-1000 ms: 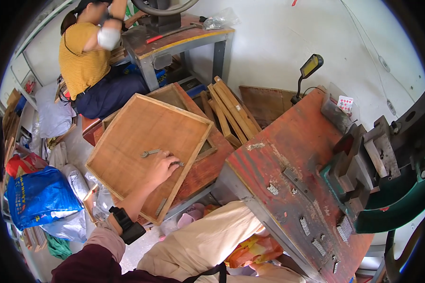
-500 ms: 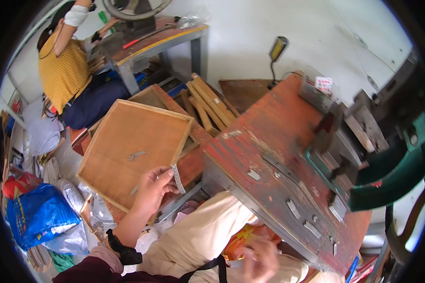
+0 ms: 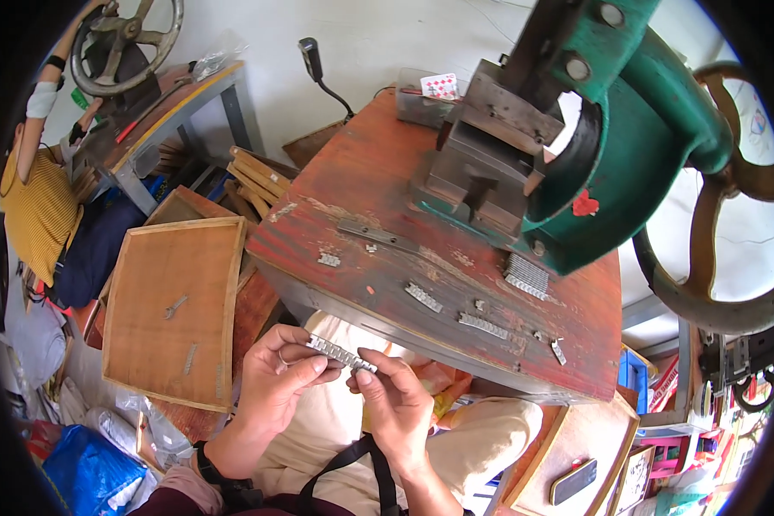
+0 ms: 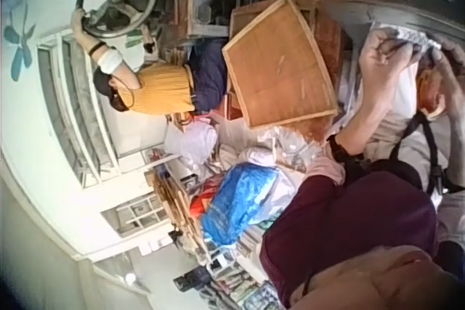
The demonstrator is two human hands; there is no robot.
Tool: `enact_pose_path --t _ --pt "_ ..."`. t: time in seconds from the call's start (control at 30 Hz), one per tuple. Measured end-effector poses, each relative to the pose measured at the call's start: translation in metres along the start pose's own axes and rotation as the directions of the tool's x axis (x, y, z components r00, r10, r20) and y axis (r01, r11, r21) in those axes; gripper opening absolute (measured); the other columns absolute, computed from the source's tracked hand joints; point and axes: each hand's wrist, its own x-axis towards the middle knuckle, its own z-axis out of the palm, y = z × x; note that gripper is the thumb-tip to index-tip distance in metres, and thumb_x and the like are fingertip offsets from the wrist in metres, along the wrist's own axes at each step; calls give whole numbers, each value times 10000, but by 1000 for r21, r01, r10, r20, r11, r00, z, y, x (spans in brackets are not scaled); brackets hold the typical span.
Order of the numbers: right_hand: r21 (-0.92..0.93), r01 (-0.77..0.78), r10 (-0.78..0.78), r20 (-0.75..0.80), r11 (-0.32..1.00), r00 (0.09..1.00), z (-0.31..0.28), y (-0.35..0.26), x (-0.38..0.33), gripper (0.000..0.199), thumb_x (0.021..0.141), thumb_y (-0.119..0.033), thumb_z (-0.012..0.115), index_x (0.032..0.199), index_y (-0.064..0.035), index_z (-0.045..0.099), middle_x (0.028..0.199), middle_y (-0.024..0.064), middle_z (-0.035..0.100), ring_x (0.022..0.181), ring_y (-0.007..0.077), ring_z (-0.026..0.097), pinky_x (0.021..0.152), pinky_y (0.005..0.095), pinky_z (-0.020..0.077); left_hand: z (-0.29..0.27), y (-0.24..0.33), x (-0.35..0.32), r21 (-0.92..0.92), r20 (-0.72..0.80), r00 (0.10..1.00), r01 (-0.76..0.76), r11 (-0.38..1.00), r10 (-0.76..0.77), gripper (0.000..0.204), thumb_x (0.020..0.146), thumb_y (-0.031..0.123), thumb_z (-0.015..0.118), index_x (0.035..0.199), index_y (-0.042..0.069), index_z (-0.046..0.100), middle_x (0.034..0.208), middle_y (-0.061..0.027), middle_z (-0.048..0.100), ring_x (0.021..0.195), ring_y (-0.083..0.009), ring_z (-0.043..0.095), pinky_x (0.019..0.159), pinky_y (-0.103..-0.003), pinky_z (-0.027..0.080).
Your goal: Assembling small metal links for watch bands using a manual press and tweezers at a manufacturing workbench.
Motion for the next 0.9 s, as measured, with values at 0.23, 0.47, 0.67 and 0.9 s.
enact_pose_path --t 0.23,0.47,0.67,0.9 --pt "32 49 -49 -7 998 999 -16 -6 -6 253 868 18 548 1119 48 559 937 87 563 820 141 600 744 262 499 15 3 -6 133 86 996 -15 991 3 349 787 -66 610 1121 -50 509 947 -175 634 863 -227 645 782 -327 555" --pt "53 99 -100 7 994 995 -23 -6 -7 322 845 51 567 1164 40 532 979 87 575 855 136 589 785 250 482 19 4 -9 199 176 984 -11 980 -25 333 823 -42 593 1139 -68 491 1036 -181 600 941 -215 614 862 -315 511" --pt "65 149 -147 -38 987 988 -27 1 -8 378 809 83 601 1173 41 510 1051 98 572 918 130 569 831 255 464 21 -2 -6 222 171 984 7 975 -46 318 820 -33 604 1117 -67 496 1026 -176 602 942 -206 613 862 -311 510" --pt "64 177 -175 -36 982 984 -29 1 -9 401 789 94 621 1168 40 503 1074 99 553 953 139 557 852 258 457 25 -7 -6 231 124 992 -28 973 -1 295 782 -66 622 1059 -54 520 943 -175 629 866 -228 644 774 -329 556"
